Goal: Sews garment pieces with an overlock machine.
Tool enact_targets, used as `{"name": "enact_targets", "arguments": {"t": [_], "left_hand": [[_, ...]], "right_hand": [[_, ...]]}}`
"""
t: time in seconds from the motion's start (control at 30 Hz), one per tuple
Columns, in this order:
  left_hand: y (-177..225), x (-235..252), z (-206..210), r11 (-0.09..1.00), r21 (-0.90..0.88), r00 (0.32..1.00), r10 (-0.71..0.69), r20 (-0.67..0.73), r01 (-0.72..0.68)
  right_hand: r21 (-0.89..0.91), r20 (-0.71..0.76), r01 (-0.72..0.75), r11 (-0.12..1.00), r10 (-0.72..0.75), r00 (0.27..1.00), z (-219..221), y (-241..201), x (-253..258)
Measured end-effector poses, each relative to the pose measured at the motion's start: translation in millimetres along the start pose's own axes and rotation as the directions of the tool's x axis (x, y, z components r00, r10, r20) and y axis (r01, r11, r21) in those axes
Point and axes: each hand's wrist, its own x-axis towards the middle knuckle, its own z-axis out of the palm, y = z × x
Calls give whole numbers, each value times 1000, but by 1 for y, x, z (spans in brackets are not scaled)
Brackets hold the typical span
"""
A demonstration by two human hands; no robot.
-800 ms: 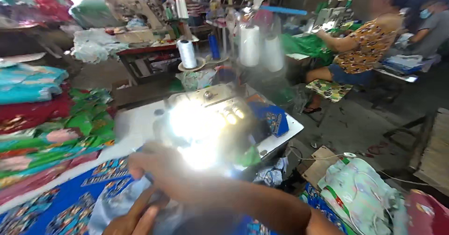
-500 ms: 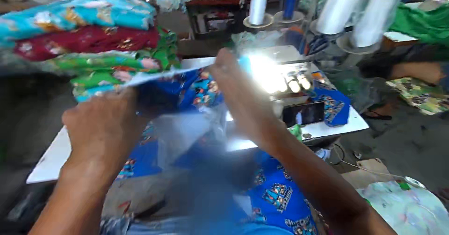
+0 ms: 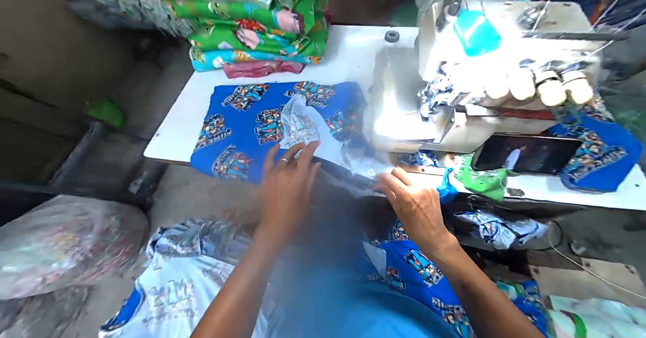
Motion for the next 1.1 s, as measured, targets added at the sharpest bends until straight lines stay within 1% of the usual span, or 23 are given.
{"name": "enact_targets", "arguments": {"t": [0.07,0.17,0.23,0.3,0.4,0.53,0.6,0.67,0.73,0.77,0.8,0.83,0.9,0.93,0.97,1.0,1.03,1.07,1.1], "left_hand": [[1,2,4,999,23,996,-29,-86,31],[5,9,3,997,38,980,-55,-191,63],[8,14,0,997,-11,966,-74,-247,73],[15,18,-2,994,-56,953,-111,-284,99],[21,21,-1,988,-107,931,-138,-339,108],[23,25,4,985,-154,903,-137,-406,80],[21,25,9,971,-227,887,-168,-429,74],[20,22,17,926,-374,862,-232,-451,54],[21,20,27,842,-538,830,-321,-456,29],[23,22,30,804,-594,812,-360,-459,20],[26,28,30,795,-607,807,-365,-465,10],[30,37,26,812,-583,814,-322,-483,-25],[41,73,14,867,-475,842,-139,-521,-151],[47,97,12,885,-421,858,-48,-512,-202],[55,121,13,908,-369,899,19,-438,-200],[64,141,16,926,-341,949,54,-311,-164],[72,158,24,935,-334,982,65,-178,-122],[81,172,34,940,-337,997,42,-59,-59],[90,181,43,941,-338,999,-4,40,18]], "right_hand": [[45,16,-3,999,2,1000,-2,-1,2],[167,74,-43,985,31,997,-5,-2,2],[251,90,-72,965,51,995,-6,-5,3],[291,122,-115,950,82,989,-9,-10,4],[273,140,-106,956,69,988,-9,-14,8],[152,108,-44,987,28,994,-9,-20,14],[131,167,-32,991,9,986,-11,-24,15],[215,254,-55,975,-2,967,-12,-28,15],[373,343,-122,920,-15,939,-14,-31,17],[453,358,-153,878,-22,933,-15,-31,18],[533,356,-184,826,-22,934,-17,-32,19],[615,332,-209,760,-9,943,-20,-32,21],[752,246,-238,615,72,966,-27,-29,22],[794,195,-240,559,140,971,-30,-25,23],[813,147,-244,529,219,965,-32,-18,22],[812,103,-253,526,298,949,-32,-9,21],[800,67,-272,535,370,926,-31,2,17],[785,47,-297,544,426,903,-30,13,12],[773,35,-318,549,464,885,-29,23,5]]}}
